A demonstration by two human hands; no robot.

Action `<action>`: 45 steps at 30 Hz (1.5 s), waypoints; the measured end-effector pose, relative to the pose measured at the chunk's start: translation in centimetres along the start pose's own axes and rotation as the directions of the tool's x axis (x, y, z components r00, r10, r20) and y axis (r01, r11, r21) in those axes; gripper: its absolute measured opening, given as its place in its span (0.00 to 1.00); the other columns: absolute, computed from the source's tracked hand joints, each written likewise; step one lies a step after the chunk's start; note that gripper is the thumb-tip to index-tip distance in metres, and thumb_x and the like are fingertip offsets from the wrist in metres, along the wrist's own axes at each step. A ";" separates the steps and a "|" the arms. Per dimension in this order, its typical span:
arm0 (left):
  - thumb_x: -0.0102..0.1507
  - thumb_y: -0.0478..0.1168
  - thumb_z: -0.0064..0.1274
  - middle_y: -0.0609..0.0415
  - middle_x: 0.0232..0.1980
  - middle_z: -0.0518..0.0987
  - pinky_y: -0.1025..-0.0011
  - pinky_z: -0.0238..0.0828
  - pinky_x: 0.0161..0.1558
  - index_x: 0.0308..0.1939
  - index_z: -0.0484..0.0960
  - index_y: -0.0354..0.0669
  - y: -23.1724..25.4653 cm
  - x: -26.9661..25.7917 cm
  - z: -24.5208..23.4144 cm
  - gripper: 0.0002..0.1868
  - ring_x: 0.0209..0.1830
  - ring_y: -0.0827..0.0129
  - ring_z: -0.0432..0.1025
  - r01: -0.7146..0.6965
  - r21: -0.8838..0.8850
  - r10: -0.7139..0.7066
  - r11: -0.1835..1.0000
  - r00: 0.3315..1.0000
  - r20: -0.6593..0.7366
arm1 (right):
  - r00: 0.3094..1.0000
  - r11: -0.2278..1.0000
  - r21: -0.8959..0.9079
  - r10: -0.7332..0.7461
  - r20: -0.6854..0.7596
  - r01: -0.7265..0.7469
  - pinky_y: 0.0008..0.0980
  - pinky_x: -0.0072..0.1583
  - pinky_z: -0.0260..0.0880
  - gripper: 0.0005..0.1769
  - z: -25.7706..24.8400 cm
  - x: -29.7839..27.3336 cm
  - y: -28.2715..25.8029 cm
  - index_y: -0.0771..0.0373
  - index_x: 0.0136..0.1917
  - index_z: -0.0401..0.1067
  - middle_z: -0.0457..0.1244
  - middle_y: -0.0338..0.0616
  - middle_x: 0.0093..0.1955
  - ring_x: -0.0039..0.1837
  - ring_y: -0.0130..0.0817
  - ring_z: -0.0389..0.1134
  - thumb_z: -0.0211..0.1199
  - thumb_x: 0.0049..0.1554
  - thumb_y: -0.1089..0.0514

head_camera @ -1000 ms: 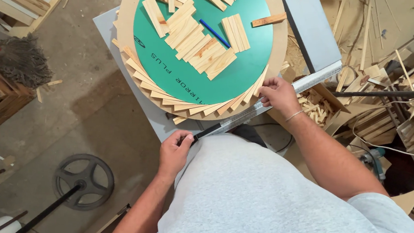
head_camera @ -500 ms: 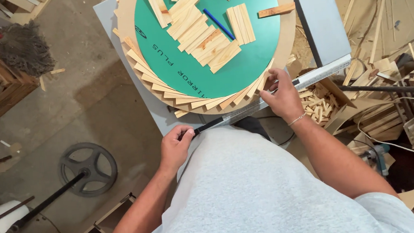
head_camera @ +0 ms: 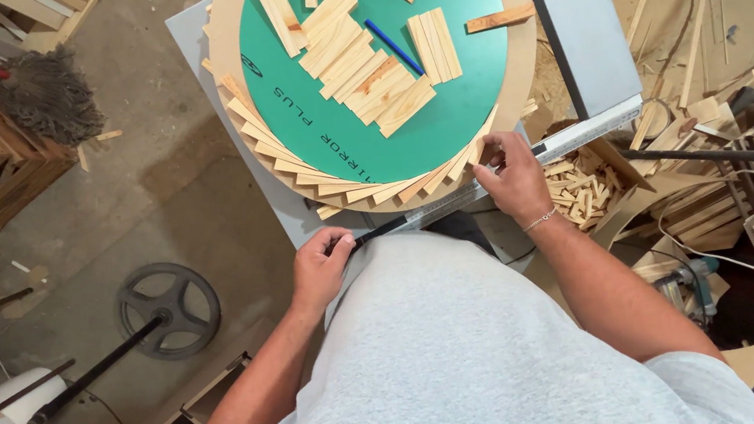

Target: Arranging small wooden slats in a radial pattern around a circular base to create a frame

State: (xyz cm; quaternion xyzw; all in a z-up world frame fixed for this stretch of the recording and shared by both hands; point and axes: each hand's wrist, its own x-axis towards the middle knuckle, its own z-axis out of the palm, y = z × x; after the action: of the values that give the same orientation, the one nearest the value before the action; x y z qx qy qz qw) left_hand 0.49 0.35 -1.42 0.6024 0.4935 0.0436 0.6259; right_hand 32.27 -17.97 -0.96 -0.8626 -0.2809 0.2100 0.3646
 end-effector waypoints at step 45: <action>0.67 0.56 0.55 0.40 0.59 0.79 0.50 0.70 0.61 0.65 0.75 0.46 -12.8 13.1 -0.5 0.27 0.58 0.42 0.75 0.048 0.290 0.173 0.956 0.706 -0.686 | 0.638 0.372 -0.599 -0.701 0.318 0.709 0.34 0.50 0.74 0.11 -0.1 11.4 -6.6 0.49 0.48 0.70 0.61 0.35 0.47 0.46 0.39 0.71 0.65 0.51 0.55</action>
State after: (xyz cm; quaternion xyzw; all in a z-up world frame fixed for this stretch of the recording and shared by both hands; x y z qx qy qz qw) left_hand -0.12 5.77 -18.85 0.6404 0.6746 0.2197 0.2941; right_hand 38.73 -7.00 2.26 -0.7267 -0.6781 -0.0792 0.0758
